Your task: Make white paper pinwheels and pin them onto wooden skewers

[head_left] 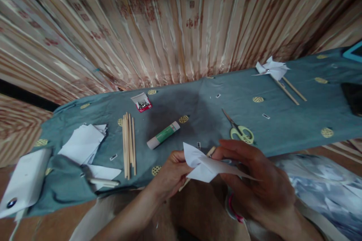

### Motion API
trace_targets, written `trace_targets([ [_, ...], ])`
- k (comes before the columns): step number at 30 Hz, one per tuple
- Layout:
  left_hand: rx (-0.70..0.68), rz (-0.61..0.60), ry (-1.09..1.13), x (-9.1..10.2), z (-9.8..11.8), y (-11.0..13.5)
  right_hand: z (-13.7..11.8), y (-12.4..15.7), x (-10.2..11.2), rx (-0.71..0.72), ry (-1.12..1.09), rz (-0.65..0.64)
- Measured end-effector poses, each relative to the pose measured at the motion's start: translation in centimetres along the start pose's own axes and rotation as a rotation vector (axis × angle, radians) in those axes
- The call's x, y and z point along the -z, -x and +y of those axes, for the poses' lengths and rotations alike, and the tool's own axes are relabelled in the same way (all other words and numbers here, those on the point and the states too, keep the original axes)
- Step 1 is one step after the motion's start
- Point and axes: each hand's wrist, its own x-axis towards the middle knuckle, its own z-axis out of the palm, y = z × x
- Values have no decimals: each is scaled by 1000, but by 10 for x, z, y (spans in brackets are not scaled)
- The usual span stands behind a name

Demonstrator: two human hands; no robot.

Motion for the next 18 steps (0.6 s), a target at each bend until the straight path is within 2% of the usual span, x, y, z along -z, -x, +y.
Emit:
trace_targets([
  [7, -1, -22, -9, 1, -1, 0, -1, 0, 0, 35, 25, 4],
  [18, -13, -7, -15, 2, -1, 0, -2, 0, 2, 16, 13, 4],
])
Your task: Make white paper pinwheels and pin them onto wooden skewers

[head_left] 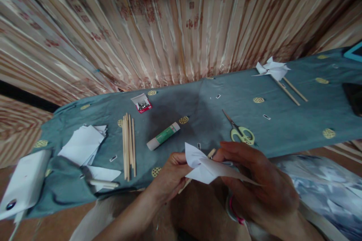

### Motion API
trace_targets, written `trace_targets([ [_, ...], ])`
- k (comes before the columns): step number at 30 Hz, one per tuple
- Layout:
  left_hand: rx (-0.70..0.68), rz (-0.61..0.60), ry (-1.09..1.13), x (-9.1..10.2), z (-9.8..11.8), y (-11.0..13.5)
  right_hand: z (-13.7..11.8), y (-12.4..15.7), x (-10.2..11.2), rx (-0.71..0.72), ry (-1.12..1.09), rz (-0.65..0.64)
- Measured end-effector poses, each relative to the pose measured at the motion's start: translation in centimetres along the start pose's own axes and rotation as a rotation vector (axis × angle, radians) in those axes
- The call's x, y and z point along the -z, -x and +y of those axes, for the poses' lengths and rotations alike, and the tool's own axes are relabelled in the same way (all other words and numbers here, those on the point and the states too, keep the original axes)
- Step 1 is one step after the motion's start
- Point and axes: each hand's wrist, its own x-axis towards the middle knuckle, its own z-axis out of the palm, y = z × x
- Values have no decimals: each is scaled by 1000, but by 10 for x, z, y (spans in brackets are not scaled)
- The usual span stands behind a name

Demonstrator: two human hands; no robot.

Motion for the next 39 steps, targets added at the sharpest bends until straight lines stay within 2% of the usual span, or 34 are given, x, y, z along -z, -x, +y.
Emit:
trace_targets([
  [11, -10, -22, 20, 1, -1, 0, 4, 2, -2, -19, -22, 15],
  [17, 15, 58, 56, 3, -5, -2, 4, 2, -6, -244, -151, 66],
  [22, 38, 47, 24, 5, -7, -4, 17, 0, -14, -399, -304, 101],
  [25, 55, 49, 24, 4, -7, -4, 26, -6, -17, -554, -472, 66],
  [30, 56, 126, 22, 7, -13, -4, 38, -14, -22, -758, -697, 2],
  [34, 37, 158, 19, 9, -20, -6, 45, -15, -27, -809, -764, -14],
  [39, 4, 207, 21, 7, -25, -2, 49, -17, -32, -777, -759, -105],
])
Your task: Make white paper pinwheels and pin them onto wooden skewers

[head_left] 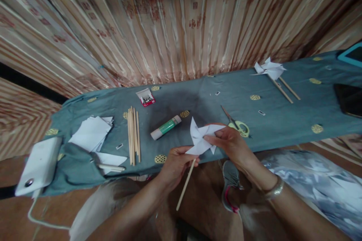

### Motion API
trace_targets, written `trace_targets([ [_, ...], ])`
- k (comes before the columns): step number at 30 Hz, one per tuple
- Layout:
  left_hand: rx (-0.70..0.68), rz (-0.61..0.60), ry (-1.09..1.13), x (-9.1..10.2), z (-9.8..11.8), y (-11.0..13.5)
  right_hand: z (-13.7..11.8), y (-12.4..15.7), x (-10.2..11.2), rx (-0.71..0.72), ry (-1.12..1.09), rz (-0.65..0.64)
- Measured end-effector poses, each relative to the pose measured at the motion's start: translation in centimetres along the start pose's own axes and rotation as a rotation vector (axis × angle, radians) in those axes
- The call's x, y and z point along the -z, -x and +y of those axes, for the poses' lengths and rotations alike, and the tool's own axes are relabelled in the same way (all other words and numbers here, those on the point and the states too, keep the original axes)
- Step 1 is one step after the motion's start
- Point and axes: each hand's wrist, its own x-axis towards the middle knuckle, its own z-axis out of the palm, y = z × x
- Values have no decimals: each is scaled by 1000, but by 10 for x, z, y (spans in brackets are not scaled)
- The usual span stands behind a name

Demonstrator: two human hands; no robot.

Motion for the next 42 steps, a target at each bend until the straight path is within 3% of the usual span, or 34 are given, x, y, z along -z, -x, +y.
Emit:
trace_targets([
  [13, -43, 164, 282, 9, -46, 19, 23, -3, -16, -58, 131, -97],
  [20, -53, 236, 307, 15, -63, 6, 28, -15, -17, 68, 687, -156],
  [33, -24, 217, 430, 14, -70, -1, 5, -45, -20, -28, 980, -306],
  [42, 5, 180, 469, 11, -69, -1, -7, -44, -30, -96, 1158, -335],
])
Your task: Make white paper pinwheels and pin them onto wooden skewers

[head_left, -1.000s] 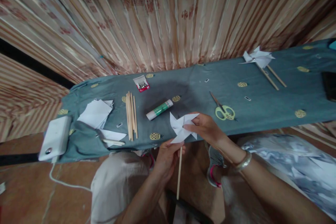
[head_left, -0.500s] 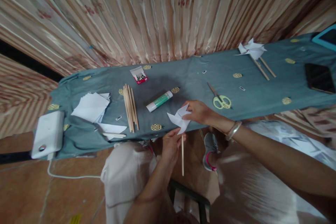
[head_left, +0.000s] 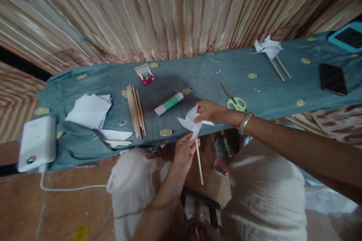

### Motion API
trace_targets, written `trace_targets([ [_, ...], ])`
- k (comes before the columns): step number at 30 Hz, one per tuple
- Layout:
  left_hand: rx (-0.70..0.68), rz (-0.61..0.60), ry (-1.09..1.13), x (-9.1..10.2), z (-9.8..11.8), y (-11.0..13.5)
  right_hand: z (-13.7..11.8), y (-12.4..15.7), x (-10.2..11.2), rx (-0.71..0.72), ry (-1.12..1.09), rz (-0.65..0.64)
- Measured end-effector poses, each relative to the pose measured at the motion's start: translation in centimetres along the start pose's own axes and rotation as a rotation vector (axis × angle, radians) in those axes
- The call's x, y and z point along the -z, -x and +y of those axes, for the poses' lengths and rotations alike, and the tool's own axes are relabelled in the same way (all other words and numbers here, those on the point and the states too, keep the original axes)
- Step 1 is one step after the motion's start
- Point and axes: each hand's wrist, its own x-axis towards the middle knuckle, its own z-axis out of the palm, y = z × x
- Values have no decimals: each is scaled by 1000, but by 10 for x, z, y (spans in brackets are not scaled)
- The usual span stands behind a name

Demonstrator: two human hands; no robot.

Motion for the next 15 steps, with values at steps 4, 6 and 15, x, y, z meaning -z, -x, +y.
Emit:
trace_targets([
  [4, 15, 0, 3, -1, 1, 1, -6, 0, 4, -18, 87, -14],
  [6, 21, 4, 2, -2, 1, 1, -8, 0, 5, -31, 131, -7],
  [15, 40, 7, -9, -3, 1, 1, -16, 2, 9, -54, 203, -6],
])
